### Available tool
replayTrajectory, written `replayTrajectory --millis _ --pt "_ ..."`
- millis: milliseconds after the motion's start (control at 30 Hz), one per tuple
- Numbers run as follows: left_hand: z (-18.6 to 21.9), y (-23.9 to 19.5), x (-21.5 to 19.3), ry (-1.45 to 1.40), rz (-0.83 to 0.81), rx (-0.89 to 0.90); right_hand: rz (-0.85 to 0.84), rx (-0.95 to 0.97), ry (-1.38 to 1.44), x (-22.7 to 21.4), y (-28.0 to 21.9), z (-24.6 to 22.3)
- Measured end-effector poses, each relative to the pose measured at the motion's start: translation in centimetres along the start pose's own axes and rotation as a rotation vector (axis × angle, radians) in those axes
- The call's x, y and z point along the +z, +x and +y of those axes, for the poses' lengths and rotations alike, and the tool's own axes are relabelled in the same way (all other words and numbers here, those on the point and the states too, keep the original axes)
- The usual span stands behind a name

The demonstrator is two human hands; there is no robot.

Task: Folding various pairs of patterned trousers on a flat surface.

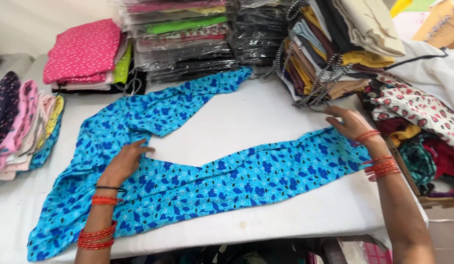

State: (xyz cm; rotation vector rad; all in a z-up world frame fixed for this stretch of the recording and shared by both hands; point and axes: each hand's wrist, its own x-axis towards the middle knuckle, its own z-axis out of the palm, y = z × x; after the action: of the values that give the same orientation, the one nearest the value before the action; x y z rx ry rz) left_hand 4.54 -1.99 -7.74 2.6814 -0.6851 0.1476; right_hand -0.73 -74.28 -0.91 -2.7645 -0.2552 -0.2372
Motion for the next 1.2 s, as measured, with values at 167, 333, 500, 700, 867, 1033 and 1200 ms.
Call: replayTrajectory --millis 167,333,500,700,867,1033,1200 --pt "0.1 1.2 -0.4 -0.008 -0.215 -0.102 0.01 0.127 -0.118 1.3 -5.3 8.6" --pt "1.1 2.6 -0.6 -0.009 -0.2 -0.2 0.085 0.303 -0.095 2.2 -5.9 6.9" --pt "2.8 2.3 -0.9 0.212 -0.254 -0.208 -0.051 0.575 -0.082 3.6 -5.0 6.4" --pt "5.7 0.6 -3.0 0.093 -0.155 -0.081 0.145 0.268 0.172 4.3 -6.9 8.7" --pt "4.6 -0.3 -2.1 0.152 -0.083 -0.016 0.312 0.258 0.112 0.7 -8.9 5.0" --pt "1.9 0.5 -1.5 0.319 -0.167 -0.119 0.371 0.363 -0.03 -1.7 -10.3 3.0" --pt "-2.5 2.6 -1.1 0.467 0.115 -0.043 0.298 0.453 -0.215 -1.1 -11.3 3.2"
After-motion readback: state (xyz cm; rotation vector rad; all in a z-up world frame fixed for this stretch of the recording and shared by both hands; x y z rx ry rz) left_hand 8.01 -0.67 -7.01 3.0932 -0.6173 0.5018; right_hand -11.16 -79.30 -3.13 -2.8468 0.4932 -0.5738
